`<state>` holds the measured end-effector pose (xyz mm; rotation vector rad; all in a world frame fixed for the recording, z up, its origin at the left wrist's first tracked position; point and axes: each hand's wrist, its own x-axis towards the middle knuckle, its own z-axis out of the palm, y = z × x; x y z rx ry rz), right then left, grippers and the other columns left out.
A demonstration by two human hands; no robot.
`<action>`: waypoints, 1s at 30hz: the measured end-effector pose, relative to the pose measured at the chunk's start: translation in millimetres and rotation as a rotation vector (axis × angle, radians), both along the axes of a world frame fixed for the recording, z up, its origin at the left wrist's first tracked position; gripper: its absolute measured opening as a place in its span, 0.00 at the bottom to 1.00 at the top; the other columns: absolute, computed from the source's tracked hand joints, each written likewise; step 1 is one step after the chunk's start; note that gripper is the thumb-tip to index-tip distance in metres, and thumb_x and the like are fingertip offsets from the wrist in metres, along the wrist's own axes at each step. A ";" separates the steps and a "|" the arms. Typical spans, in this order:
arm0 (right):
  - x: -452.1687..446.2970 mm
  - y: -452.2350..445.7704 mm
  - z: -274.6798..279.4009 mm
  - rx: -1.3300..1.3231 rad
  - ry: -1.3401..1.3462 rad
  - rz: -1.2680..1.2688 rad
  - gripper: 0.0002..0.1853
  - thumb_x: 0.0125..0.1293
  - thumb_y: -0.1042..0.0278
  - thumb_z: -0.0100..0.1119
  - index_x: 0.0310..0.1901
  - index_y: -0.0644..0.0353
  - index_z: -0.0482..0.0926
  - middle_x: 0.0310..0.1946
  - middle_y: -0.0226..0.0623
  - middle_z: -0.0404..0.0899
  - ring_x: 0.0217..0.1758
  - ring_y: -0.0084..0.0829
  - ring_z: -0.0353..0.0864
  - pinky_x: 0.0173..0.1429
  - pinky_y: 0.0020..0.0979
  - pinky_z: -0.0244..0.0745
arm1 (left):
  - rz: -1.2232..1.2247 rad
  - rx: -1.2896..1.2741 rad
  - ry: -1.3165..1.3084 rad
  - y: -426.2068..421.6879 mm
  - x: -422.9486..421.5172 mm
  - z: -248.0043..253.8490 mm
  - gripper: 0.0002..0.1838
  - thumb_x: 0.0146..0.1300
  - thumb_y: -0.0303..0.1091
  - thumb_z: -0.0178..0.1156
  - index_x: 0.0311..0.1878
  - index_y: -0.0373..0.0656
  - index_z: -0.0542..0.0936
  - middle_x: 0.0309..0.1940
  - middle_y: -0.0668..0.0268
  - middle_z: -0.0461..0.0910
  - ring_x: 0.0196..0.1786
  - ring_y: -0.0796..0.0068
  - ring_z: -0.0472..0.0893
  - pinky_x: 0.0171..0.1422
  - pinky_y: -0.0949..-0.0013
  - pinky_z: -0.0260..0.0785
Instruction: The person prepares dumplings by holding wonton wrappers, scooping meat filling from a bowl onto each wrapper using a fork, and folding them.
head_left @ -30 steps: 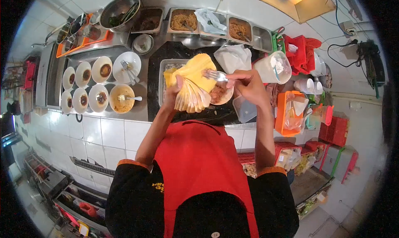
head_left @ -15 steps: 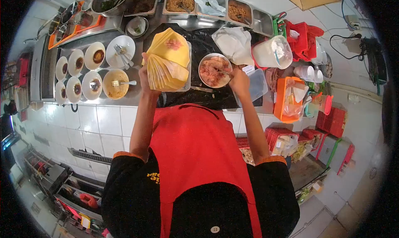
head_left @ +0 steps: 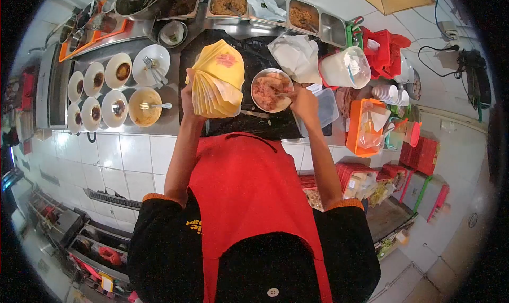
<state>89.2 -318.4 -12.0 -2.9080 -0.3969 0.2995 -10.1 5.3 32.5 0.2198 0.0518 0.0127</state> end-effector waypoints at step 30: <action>-0.5 56.6 181.1 1.004 0.432 0.070 0.17 0.57 0.91 0.52 0.44 0.65 0.85 0.32 0.37 0.83 0.32 0.20 0.76 0.39 0.20 0.70 | -0.080 0.386 0.136 -32.5 7.4 17.5 0.35 0.74 0.57 0.41 0.68 0.34 0.62 0.59 0.52 0.75 0.57 0.59 0.79 0.61 0.57 0.74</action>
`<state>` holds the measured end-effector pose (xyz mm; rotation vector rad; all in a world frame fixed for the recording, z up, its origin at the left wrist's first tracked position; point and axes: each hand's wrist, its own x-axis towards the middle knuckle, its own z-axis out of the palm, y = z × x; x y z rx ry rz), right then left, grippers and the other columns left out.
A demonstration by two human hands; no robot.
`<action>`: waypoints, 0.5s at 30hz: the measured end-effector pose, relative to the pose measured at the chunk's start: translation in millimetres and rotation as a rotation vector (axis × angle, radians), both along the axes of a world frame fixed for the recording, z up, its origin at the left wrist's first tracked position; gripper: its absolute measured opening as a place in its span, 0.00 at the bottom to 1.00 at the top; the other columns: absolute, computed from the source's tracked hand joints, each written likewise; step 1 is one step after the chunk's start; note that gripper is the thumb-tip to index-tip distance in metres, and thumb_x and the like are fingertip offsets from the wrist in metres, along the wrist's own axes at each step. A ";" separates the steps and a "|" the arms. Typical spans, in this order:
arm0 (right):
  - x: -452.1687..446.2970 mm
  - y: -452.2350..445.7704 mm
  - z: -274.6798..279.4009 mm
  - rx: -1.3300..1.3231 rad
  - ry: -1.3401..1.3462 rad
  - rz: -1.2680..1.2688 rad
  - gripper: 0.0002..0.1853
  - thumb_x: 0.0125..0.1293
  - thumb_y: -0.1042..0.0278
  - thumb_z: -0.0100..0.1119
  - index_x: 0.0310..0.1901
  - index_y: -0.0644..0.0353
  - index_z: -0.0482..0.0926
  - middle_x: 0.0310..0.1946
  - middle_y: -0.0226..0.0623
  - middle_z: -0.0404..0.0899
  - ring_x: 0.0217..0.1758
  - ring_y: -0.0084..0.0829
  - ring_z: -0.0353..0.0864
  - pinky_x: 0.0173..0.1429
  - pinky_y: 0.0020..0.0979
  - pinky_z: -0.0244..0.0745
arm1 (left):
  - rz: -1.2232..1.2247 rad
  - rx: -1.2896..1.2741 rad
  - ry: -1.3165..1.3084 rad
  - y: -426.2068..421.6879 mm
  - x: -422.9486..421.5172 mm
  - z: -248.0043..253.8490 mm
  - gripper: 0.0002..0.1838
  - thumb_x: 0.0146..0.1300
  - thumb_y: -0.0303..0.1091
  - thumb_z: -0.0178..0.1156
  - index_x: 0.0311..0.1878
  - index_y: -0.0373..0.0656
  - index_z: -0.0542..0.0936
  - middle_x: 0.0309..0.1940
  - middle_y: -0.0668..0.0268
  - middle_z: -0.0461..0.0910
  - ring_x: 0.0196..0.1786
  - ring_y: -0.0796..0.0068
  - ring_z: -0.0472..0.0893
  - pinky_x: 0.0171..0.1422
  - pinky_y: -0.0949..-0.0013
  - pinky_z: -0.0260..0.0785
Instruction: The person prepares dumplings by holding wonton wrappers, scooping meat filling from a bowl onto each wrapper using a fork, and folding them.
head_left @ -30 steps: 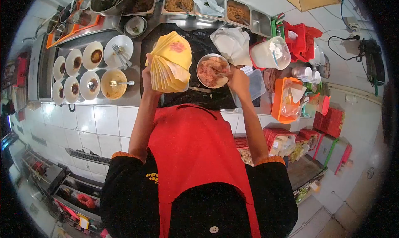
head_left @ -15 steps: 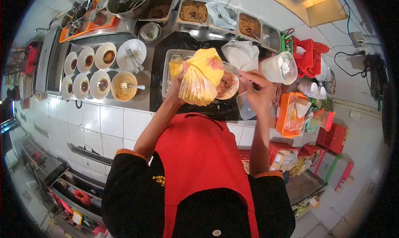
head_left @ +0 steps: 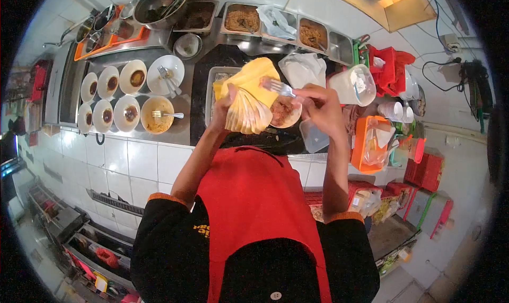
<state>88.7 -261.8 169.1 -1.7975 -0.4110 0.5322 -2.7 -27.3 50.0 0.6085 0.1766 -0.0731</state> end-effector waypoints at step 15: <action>-4.9 1.8 -44.3 0.063 -0.261 -0.104 0.14 0.59 0.88 0.58 0.42 0.62 0.87 0.34 0.34 0.81 0.33 0.19 0.76 0.36 0.18 0.68 | 0.052 -0.468 -0.024 3.3 7.4 15.7 0.33 0.73 0.58 0.41 0.64 0.37 0.68 0.55 0.54 0.78 0.54 0.59 0.82 0.59 0.55 0.76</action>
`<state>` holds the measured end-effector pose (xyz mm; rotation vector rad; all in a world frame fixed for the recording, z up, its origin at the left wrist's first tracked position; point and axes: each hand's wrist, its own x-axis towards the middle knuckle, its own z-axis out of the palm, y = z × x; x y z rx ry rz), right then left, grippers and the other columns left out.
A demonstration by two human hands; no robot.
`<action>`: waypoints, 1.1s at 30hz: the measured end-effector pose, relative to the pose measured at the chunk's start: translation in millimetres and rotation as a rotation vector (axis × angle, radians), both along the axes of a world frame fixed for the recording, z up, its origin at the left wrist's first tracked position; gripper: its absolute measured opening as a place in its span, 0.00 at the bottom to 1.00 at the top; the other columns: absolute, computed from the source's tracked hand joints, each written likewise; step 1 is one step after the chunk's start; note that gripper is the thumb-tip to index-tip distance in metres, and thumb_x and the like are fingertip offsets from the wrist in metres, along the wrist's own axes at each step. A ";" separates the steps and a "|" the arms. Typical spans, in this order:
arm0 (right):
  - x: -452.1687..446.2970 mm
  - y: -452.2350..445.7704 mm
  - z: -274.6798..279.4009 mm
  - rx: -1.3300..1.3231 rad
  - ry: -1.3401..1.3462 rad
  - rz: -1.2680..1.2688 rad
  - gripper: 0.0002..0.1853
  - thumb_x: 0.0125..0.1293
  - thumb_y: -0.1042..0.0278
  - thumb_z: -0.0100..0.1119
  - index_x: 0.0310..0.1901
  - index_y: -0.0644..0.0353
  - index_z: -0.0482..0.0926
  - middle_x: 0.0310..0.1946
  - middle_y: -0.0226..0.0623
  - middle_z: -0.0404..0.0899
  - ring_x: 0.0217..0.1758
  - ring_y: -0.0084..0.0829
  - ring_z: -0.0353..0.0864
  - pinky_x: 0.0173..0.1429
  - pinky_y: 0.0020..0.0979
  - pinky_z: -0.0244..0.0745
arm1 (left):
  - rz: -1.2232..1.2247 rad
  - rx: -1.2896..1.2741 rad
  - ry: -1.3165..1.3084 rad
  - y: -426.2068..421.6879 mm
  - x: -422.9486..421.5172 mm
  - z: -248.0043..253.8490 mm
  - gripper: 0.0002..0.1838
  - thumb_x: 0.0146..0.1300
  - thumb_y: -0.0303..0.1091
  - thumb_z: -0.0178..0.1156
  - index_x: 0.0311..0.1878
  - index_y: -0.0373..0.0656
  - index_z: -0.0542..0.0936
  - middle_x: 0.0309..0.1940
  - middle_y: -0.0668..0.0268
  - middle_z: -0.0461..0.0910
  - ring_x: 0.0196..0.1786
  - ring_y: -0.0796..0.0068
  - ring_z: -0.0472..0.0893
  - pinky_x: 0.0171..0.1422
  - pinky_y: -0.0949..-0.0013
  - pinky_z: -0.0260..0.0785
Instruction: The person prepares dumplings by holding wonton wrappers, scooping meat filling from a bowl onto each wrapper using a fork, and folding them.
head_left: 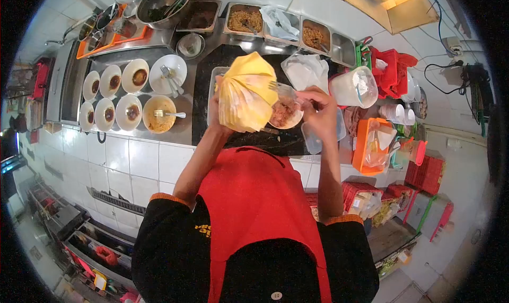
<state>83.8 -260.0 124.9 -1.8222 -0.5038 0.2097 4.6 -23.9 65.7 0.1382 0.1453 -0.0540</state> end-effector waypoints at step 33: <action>-4.6 -69.2 -136.1 -0.977 -0.083 -0.021 0.11 0.55 0.70 0.64 0.40 0.57 0.88 0.30 0.46 0.84 0.36 0.42 0.85 0.39 0.39 0.76 | 0.158 -0.024 -0.049 66.1 -7.1 -72.5 0.34 0.72 0.62 0.43 0.63 0.39 0.72 0.57 0.58 0.77 0.58 0.62 0.77 0.64 0.57 0.68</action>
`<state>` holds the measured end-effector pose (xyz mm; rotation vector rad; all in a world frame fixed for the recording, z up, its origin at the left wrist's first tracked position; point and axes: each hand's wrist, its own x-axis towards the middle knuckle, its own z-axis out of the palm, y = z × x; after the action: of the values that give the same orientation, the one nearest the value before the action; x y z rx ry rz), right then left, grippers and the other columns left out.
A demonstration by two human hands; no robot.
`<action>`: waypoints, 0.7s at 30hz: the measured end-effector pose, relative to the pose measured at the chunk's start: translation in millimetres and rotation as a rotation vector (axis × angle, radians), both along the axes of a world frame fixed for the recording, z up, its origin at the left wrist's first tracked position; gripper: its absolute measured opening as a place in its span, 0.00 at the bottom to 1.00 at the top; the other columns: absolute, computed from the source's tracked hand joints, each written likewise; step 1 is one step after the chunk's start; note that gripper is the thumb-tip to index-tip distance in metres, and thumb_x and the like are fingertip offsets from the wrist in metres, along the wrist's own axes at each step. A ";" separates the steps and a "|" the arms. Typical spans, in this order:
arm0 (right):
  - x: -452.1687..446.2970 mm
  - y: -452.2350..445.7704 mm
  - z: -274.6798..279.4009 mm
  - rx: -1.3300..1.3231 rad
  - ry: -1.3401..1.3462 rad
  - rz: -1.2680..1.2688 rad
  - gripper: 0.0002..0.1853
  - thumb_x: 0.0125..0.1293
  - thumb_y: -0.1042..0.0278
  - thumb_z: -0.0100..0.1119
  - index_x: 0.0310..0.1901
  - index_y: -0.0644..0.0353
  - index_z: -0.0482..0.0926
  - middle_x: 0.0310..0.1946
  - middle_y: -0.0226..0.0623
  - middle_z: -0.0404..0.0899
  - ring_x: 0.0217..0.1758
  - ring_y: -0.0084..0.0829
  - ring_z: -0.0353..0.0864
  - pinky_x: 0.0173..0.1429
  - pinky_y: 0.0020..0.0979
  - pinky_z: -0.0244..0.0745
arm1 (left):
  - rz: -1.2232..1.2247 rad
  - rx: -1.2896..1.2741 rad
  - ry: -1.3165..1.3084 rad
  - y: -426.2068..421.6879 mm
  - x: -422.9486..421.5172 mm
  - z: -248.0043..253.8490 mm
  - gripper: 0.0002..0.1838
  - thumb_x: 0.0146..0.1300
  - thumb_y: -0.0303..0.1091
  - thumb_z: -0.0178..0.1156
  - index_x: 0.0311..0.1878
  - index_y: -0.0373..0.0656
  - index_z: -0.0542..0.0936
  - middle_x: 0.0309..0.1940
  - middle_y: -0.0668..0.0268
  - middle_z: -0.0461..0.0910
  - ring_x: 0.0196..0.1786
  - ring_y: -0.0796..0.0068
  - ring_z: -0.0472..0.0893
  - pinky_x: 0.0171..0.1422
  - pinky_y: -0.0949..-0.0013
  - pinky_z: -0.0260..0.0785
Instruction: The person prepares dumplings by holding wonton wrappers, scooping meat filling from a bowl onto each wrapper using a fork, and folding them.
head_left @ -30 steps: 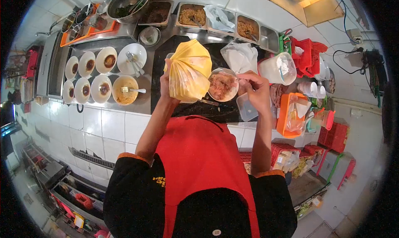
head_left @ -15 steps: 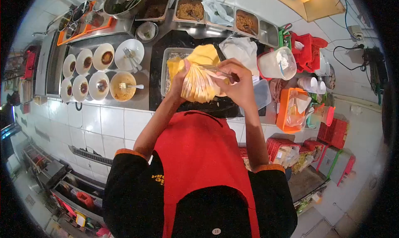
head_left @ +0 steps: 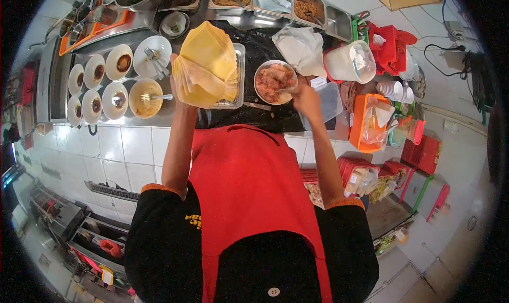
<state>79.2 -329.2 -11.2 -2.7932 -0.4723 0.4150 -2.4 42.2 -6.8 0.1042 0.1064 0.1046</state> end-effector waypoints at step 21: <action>12.2 26.7 31.0 -0.267 -0.035 0.242 0.10 0.43 0.74 0.67 0.31 0.61 0.83 0.28 0.50 0.83 0.34 0.48 0.85 0.36 0.45 0.80 | -0.192 -0.099 -0.201 -31.7 -4.3 8.5 0.36 0.73 0.61 0.37 0.68 0.39 0.66 0.65 0.53 0.71 0.64 0.55 0.73 0.71 0.53 0.63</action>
<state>91.4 -302.5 19.8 -3.0127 -0.8240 0.5146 -6.8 10.5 1.7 0.0048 -0.0991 -0.0820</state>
